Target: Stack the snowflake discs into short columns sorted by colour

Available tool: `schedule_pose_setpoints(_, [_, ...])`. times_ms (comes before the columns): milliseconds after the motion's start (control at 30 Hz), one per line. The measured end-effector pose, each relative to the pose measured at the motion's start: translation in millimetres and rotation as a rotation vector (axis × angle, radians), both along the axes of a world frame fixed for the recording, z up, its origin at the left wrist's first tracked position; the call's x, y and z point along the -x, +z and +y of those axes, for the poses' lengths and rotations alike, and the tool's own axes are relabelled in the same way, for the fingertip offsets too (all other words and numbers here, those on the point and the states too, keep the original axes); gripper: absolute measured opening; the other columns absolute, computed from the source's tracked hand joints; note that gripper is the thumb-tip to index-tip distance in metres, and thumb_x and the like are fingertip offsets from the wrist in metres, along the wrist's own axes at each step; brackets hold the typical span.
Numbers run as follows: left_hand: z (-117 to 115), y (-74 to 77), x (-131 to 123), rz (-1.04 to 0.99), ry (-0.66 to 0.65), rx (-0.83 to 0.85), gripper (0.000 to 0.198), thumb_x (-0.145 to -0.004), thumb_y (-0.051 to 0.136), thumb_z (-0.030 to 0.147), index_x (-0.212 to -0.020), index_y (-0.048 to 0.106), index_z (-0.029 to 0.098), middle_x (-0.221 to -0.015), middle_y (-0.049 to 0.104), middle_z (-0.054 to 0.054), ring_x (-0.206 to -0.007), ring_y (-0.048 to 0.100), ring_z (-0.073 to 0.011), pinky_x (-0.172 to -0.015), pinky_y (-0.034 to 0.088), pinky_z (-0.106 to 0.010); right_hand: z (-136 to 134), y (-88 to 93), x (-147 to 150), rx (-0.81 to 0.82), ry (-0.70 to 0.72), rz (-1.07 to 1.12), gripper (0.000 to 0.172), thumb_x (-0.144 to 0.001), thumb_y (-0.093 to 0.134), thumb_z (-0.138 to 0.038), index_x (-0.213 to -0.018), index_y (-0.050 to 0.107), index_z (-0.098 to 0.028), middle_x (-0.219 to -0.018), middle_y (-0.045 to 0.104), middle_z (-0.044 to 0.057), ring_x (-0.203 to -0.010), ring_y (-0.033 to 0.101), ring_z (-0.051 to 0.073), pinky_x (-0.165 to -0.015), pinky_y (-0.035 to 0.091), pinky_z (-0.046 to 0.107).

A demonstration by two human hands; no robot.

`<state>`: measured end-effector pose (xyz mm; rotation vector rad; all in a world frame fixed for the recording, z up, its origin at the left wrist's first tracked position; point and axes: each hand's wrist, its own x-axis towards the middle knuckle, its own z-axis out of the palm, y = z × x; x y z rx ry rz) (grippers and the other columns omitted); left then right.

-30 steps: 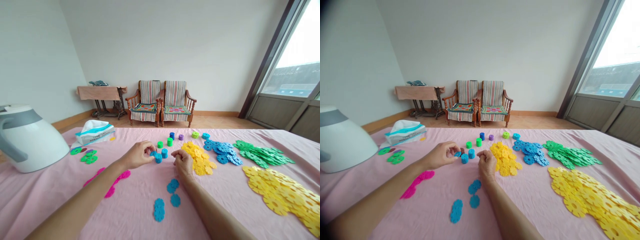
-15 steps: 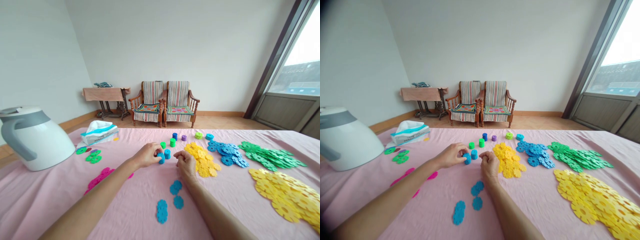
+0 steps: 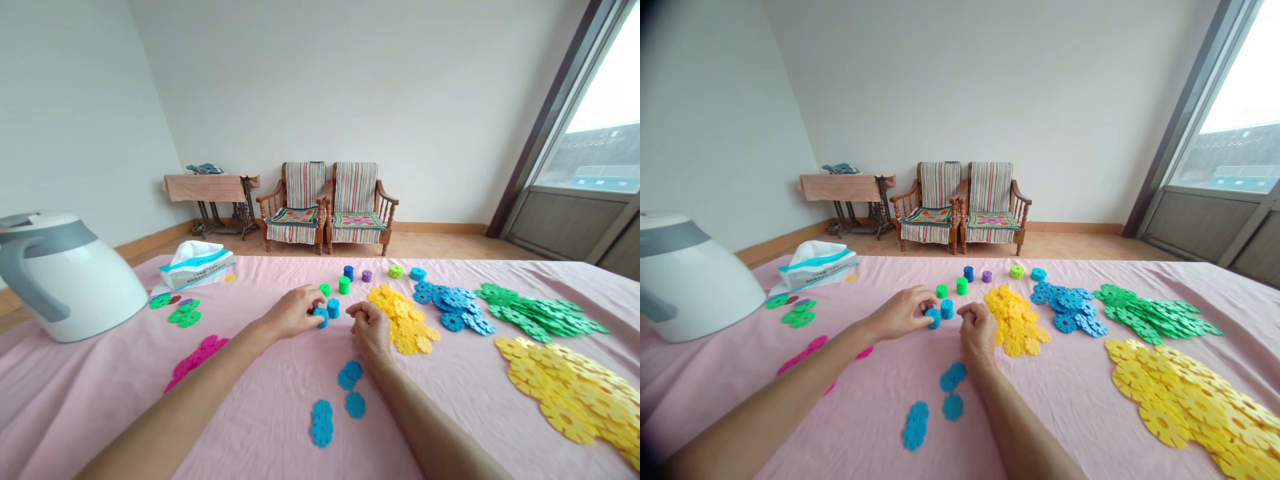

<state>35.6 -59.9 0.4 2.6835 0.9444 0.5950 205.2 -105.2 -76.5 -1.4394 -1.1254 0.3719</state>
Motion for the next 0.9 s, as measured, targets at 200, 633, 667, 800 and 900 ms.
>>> schedule_pose_setpoints(200, [-46.9, 1.8, -2.9, 0.07, -0.225, 0.143, 0.013, -0.075, 0.062, 0.021, -0.087, 0.061, 0.018, -0.084, 0.059, -0.001, -0.075, 0.054, -0.0139, -0.069, 0.041, -0.023, -3.6, 5.7, -3.5, -0.091, -0.13, 0.114, 0.026, -0.07, 0.038, -0.021, -0.071, 0.064, -0.017, -0.054, 0.058, -0.001, -0.045, 0.053, 0.013, -0.052, 0.041, 0.025])
schedule_pose_setpoints(633, [-72.3, -18.8, -30.9, 0.165, -0.113, 0.11, 0.019, -0.068, 0.067, 0.028, -0.083, 0.061, 0.017, -0.085, 0.059, -0.003, -0.074, 0.056, -0.0167, -0.064, 0.042, -0.023, 3.9, 0.4, -23.1, -0.135, -0.196, 0.108, 0.024, -0.069, 0.039, -0.019, -0.071, 0.063, -0.017, -0.051, 0.056, -0.002, -0.042, 0.052, 0.012, -0.051, 0.04, 0.024])
schedule_pose_setpoints(667, [-72.1, -19.5, -32.8, 0.166, -0.105, 0.109, 0.018, -0.067, 0.067, 0.026, -0.082, 0.061, 0.017, -0.082, 0.059, -0.003, -0.071, 0.055, -0.016, -0.062, 0.042, -0.023, 4.6, -0.7, -24.4, -0.129, -0.2, 0.113, 0.024, -0.069, 0.039, -0.02, -0.07, 0.063, -0.017, -0.05, 0.055, -0.002, -0.042, 0.052, 0.012, -0.051, 0.04, 0.024])
schedule_pose_setpoints(800, [-73.8, -21.0, -37.6, 0.137, -0.092, 0.116, 0.016, -0.061, 0.064, 0.019, -0.077, 0.061, 0.016, -0.075, 0.059, -0.001, -0.062, 0.053, -0.0131, -0.055, 0.04, -0.021, 6.7, -4.1, -26.7, -0.116, -0.181, 0.119, 0.023, -0.069, 0.04, -0.02, -0.069, 0.062, -0.017, -0.051, 0.057, -0.002, -0.041, 0.052, 0.012, -0.05, 0.04, 0.024])
schedule_pose_setpoints(900, [-71.0, -16.7, -35.5, 0.074, -0.089, 0.101, 0.014, -0.06, 0.061, 0.017, -0.074, 0.06, 0.016, -0.073, 0.058, -0.001, -0.062, 0.053, -0.0131, -0.055, 0.04, -0.021, 6.6, -4.2, -25.7, -0.106, -0.169, 0.113, 0.023, -0.069, 0.039, -0.02, -0.07, 0.063, -0.017, -0.051, 0.057, -0.002, -0.041, 0.052, 0.012, -0.05, 0.039, 0.024])
